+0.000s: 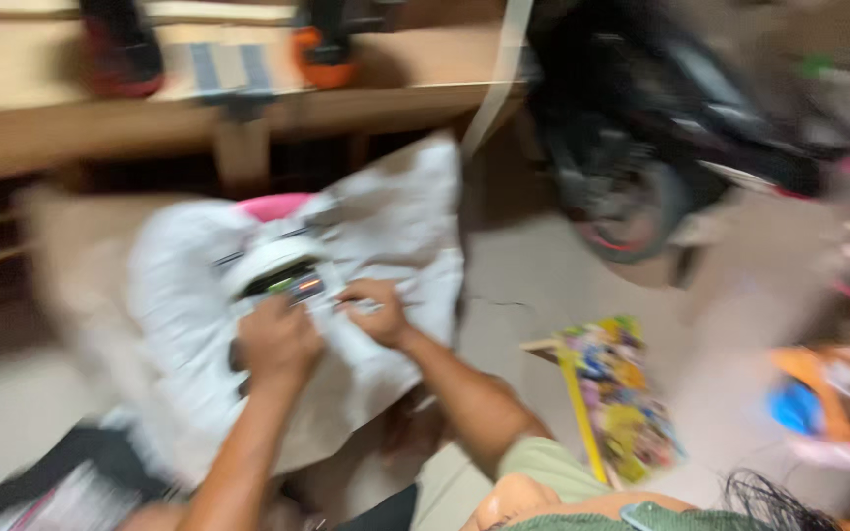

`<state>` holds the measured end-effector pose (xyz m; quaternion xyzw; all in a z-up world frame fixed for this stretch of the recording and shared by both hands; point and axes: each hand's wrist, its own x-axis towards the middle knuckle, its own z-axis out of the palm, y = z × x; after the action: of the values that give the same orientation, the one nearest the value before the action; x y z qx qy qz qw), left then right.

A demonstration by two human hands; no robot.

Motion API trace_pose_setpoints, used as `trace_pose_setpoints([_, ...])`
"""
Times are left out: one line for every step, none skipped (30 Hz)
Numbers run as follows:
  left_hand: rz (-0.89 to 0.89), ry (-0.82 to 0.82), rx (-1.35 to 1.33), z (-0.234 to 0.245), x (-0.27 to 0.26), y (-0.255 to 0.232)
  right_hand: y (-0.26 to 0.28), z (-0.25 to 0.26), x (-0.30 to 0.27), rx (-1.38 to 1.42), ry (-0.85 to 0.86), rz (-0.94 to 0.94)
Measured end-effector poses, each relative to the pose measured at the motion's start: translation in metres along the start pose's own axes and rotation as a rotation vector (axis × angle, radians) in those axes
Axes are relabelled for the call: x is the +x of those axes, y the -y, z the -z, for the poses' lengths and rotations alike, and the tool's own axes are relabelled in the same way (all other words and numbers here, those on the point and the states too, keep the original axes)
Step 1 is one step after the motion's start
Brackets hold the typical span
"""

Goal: The person sits on the floor and works on a small white electronic device placed on a white cloth. They use a screwdriver to manipulate internal components and wires, occasionally adjusting the device's position. The person continues to probe and adjust the circuitry throughout the clip.

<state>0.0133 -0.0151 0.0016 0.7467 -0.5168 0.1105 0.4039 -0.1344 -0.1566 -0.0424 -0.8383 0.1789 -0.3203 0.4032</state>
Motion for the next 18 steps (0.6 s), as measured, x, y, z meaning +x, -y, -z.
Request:
trace_pose_setpoints([0.014, 0.058, 0.020, -0.005, -0.003, 0.007, -0.006, -0.004, -0.002, 0.075, 0.055, -0.050])
trace_pose_setpoints([0.052, 0.150, 0.024, -0.003, -0.013, 0.009, -0.003, -0.002, -0.008, 0.144, 0.074, -0.122])
trace_pose_setpoints([-0.005, 0.165, -0.046, -0.002, -0.021, 0.011, 0.003, -0.003, -0.010, 0.090, 0.043, -0.178])
trace_pose_setpoints([-0.009, 0.187, 0.146, -0.003, -0.029, 0.012, 0.009, -0.003, -0.013, 0.012, 0.015, -0.098])
trace_pose_setpoints([-0.034, 0.172, 0.152, -0.012, -0.034, 0.010, 0.013, 0.004, -0.014, -0.014, -0.003, -0.117])
trace_pose_setpoints([-0.038, 0.176, 0.175, -0.016, -0.038, 0.015, 0.018, 0.002, -0.012, -0.013, -0.007, -0.125])
trace_pose_setpoints([-0.042, 0.181, 0.198, -0.019, -0.044, 0.020, 0.024, 0.001, -0.010, -0.010, -0.008, -0.126])
trace_pose_setpoints([-0.036, 0.207, 0.219, -0.022, -0.046, 0.026, 0.030, -0.001, -0.007, 0.002, -0.002, -0.121])
trace_pose_setpoints([-0.030, 0.232, 0.241, -0.022, -0.048, 0.031, 0.035, -0.001, -0.005, 0.013, 0.003, -0.117])
trace_pose_setpoints([-0.019, 0.200, 0.235, -0.023, -0.049, 0.033, 0.039, -0.001, -0.004, 0.031, 0.014, -0.126])
trace_pose_setpoints([-0.007, 0.168, 0.228, -0.023, -0.049, 0.035, 0.042, -0.001, -0.004, 0.048, 0.025, -0.135])
trace_pose_setpoints([-0.006, 0.151, 0.226, -0.024, -0.049, 0.035, 0.042, -0.002, -0.005, 0.070, 0.040, -0.145])
trace_pose_setpoints([-0.005, 0.134, 0.224, -0.026, -0.048, 0.035, 0.039, -0.001, -0.006, 0.054, 0.026, -0.148])
trace_pose_setpoints([-0.013, 0.135, 0.231, -0.026, -0.048, 0.032, 0.035, -0.002, -0.007, 0.048, 0.018, -0.153])
trace_pose_setpoints([-0.020, 0.135, 0.238, -0.027, -0.045, 0.031, 0.030, -0.002, -0.008, 0.042, 0.010, -0.157])
trace_pose_setpoints([-0.019, 0.184, 0.191, -0.025, -0.044, 0.030, 0.025, -0.006, -0.008, 0.022, -0.001, -0.143])
trace_pose_setpoints([-0.018, 0.233, 0.143, -0.025, -0.039, 0.027, 0.018, -0.006, -0.008, 0.004, -0.012, -0.128])
trace_pose_setpoints([-0.021, 0.213, 0.107, -0.021, -0.036, 0.027, 0.014, -0.010, -0.007, 0.063, 0.009, -0.157])
